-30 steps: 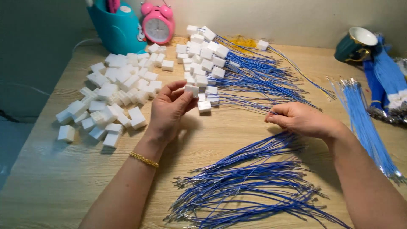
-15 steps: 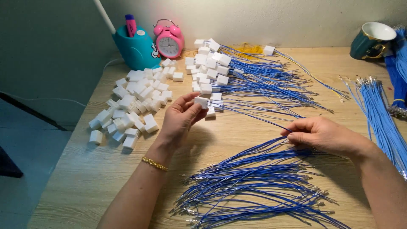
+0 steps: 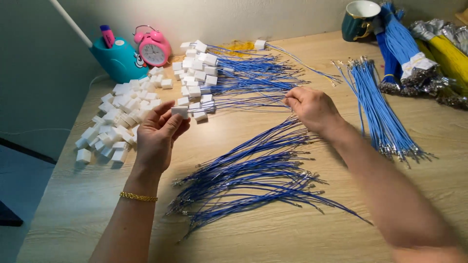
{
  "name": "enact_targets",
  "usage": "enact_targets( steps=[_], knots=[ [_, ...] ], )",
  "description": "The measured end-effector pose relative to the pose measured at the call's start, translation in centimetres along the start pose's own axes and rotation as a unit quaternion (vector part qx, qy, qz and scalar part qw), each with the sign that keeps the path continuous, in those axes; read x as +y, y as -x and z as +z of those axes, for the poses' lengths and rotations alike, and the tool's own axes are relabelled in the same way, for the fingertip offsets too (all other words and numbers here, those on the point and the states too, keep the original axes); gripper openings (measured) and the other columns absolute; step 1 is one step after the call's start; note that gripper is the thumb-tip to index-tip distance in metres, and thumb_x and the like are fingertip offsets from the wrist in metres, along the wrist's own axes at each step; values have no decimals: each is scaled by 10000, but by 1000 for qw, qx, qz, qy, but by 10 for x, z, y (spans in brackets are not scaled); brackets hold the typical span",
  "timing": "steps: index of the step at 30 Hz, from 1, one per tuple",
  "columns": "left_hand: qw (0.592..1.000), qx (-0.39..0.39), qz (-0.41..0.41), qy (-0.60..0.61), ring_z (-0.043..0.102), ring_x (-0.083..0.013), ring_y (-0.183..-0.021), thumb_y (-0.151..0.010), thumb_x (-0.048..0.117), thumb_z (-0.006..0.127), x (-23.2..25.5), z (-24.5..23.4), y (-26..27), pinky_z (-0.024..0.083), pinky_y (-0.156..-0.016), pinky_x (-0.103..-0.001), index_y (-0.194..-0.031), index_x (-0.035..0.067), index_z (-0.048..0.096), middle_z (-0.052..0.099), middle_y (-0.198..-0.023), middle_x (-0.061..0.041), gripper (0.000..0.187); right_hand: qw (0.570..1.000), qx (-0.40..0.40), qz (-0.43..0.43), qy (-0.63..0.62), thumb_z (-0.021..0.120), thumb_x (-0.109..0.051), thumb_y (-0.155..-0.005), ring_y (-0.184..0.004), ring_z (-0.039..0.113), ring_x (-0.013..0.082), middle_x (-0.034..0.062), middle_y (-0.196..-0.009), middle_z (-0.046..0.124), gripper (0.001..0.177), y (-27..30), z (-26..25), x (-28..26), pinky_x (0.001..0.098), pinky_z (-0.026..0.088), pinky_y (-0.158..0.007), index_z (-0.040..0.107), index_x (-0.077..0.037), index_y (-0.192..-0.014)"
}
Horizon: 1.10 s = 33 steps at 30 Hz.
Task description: Assembling small electronic connectors by manually inserting blue wires into white plastic housings.
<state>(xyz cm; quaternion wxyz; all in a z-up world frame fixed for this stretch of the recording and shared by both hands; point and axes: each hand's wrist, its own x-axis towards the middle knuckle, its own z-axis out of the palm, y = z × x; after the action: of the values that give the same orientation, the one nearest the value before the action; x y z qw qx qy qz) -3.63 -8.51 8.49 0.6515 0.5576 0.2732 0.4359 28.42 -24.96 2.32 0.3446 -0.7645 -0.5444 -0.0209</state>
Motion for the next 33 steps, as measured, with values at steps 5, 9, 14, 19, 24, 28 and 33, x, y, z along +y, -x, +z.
enact_targets(
  steps=[5,9,14,19,24,28,33],
  knots=[
    [994,4,42,-100,707,-233,-883,-892,80,699,0,-1,5,607,-801,-355,-1233,92,611,684,-1018,-165,352,985,147,-63,65,657,-361,-966,-878,661,175,-37,-853,579,90,1,12,22,294,528,-775,681,-285,-1006],
    [968,-32,120,-218,694,-277,-994,-889,144,738,1,-10,-39,579,-848,-393,-1227,118,636,688,-1081,-186,354,979,178,-83,63,657,-371,-975,-933,651,182,-27,-902,583,127,-5,13,28,296,520,-825,686,-256,-1022],
    [962,-26,133,-236,673,-292,-1004,-860,230,774,-27,-8,-113,540,-891,-430,-1203,137,663,682,-1064,-193,372,987,142,-19,78,618,-394,-986,-921,671,237,19,-882,646,160,-8,5,15,356,545,-805,702,-263,-1020],
    [913,-7,93,-397,696,-216,-934,-809,398,800,-61,-6,-172,548,-852,-373,-1143,308,704,702,-964,-68,358,986,117,14,116,602,-392,-982,-932,677,250,5,-908,677,166,-31,17,34,378,547,-803,722,-296,-1045],
    [808,41,173,-562,679,-284,-900,-774,483,800,-111,-18,-210,538,-823,-424,-1048,339,727,683,-871,-15,318,966,73,-162,185,675,-341,-882,-935,647,260,28,-962,621,219,-33,22,-1,384,508,-856,710,-249,-1078],
    [824,29,139,-549,590,-354,-1018,-813,403,808,-93,-12,-180,504,-882,-512,-1185,243,685,602,-1000,-87,424,976,-140,-162,-22,611,-243,-883,-881,651,400,169,-848,675,159,-9,18,-56,466,520,-785,707,-123,-921],
    [786,-101,337,-508,619,-263,-842,-805,166,762,-48,5,-79,453,-757,-392,-1066,136,666,688,-942,-101,280,926,-338,-33,162,491,-389,-933,-1006,601,205,-22,-1011,679,250,11,7,-69,371,483,-855,684,-274,-1043]
  ],
)
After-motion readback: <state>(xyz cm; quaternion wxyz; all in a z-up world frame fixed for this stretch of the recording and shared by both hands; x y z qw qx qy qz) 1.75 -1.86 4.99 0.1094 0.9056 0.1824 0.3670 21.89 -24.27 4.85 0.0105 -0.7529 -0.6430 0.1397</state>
